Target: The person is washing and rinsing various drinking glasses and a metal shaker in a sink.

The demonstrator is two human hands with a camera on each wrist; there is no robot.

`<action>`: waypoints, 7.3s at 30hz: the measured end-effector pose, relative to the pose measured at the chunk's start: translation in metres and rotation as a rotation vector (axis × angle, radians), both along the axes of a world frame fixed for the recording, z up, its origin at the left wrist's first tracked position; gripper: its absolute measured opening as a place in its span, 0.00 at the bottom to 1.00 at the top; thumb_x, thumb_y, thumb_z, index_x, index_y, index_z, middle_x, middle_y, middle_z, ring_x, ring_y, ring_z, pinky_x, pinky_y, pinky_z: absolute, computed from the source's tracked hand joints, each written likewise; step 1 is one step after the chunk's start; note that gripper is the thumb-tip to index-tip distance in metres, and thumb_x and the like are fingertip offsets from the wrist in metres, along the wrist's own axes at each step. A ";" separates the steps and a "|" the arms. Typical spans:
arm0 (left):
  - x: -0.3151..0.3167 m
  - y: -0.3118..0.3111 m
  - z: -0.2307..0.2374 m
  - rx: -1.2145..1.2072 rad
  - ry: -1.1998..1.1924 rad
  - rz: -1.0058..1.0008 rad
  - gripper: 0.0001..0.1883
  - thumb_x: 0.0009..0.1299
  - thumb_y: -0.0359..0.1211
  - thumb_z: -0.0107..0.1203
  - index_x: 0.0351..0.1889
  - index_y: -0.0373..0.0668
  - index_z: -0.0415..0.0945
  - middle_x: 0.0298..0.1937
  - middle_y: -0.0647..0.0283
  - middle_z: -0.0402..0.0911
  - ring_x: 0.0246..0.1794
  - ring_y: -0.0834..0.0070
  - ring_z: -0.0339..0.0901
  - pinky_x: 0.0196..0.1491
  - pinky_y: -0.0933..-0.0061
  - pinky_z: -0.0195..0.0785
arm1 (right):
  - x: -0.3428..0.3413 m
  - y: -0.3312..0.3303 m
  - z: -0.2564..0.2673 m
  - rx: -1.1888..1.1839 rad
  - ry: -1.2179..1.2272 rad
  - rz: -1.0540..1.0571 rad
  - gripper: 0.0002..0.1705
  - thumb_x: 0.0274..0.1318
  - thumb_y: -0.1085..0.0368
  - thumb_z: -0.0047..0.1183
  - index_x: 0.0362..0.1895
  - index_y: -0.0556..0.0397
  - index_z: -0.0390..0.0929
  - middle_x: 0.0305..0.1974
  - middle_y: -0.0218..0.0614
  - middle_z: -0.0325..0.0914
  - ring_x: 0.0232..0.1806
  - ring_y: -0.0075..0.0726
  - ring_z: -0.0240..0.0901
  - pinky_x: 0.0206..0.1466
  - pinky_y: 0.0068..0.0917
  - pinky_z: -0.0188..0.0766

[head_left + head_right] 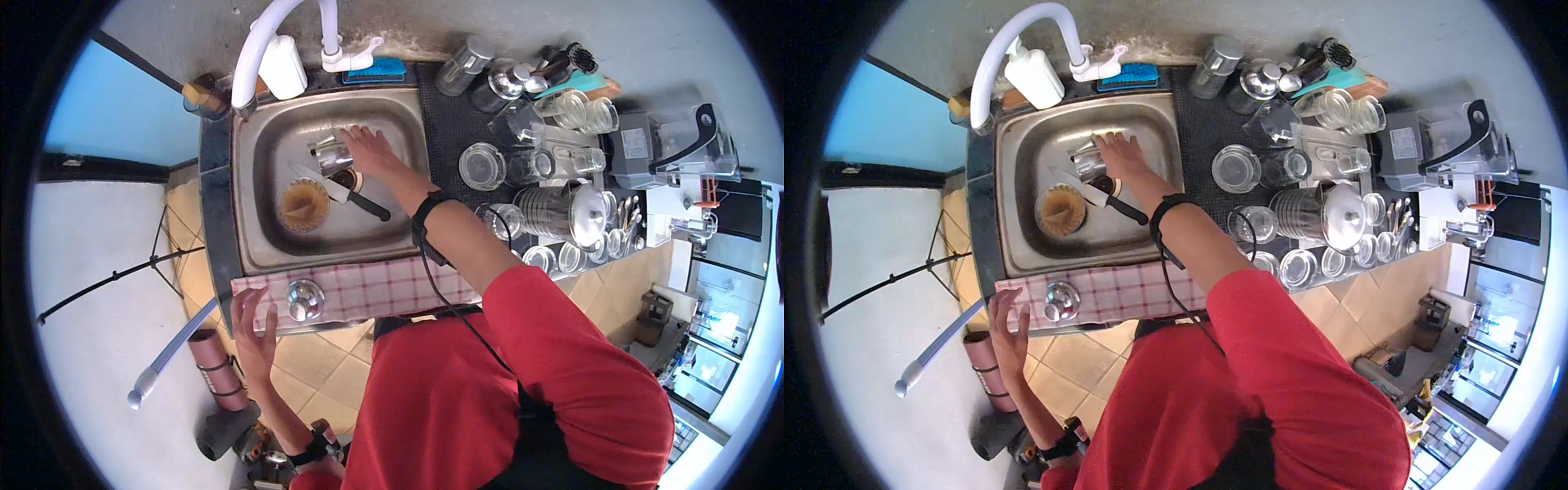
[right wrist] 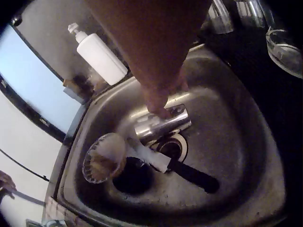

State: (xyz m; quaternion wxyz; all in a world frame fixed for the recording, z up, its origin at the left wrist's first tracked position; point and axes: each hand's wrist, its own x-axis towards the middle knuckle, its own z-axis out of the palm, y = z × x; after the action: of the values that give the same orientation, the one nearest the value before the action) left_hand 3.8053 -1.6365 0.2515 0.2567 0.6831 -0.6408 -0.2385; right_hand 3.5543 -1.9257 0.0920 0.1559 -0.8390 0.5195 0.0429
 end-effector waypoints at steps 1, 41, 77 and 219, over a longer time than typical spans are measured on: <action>-0.001 -0.001 0.004 -0.007 0.012 0.022 0.15 0.67 0.28 0.57 0.51 0.39 0.76 0.50 0.52 0.74 0.53 0.56 0.71 0.58 0.58 0.63 | 0.003 0.002 -0.006 0.001 -0.009 -0.002 0.41 0.50 0.66 0.59 0.69 0.47 0.56 0.61 0.43 0.66 0.65 0.49 0.64 0.64 0.55 0.63; -0.050 -0.061 0.040 -0.055 0.591 -0.084 0.26 0.68 0.25 0.56 0.65 0.41 0.65 0.55 0.59 0.76 0.57 0.72 0.74 0.57 0.71 0.67 | -0.040 0.059 0.125 0.120 -0.751 0.170 0.58 0.34 0.65 0.71 0.70 0.49 0.50 0.60 0.46 0.69 0.62 0.49 0.67 0.68 0.37 0.58; -0.067 -0.146 -0.006 0.312 0.931 0.257 0.45 0.58 0.53 0.67 0.65 0.34 0.60 0.54 0.52 0.71 0.52 0.66 0.74 0.39 0.72 0.80 | -0.037 -0.058 0.145 -0.375 -0.521 -0.226 0.38 0.50 0.68 0.54 0.67 0.51 0.59 0.62 0.47 0.62 0.66 0.55 0.59 0.66 0.46 0.62; -0.058 -0.164 -0.100 0.150 1.217 0.240 0.37 0.72 0.60 0.44 0.74 0.56 0.52 0.70 0.58 0.63 0.67 0.60 0.63 0.64 0.56 0.57 | 0.065 0.046 0.127 0.033 -1.344 -0.252 0.54 0.33 0.60 0.74 0.66 0.58 0.57 0.58 0.50 0.67 0.62 0.44 0.65 0.67 0.35 0.61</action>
State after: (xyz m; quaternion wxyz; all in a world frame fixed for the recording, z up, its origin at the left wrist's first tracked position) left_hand 3.7470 -1.8008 0.1519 0.5522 0.5081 -0.2801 -0.5987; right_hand 3.6195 -1.8793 0.2191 0.4613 -0.6141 0.4028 -0.4978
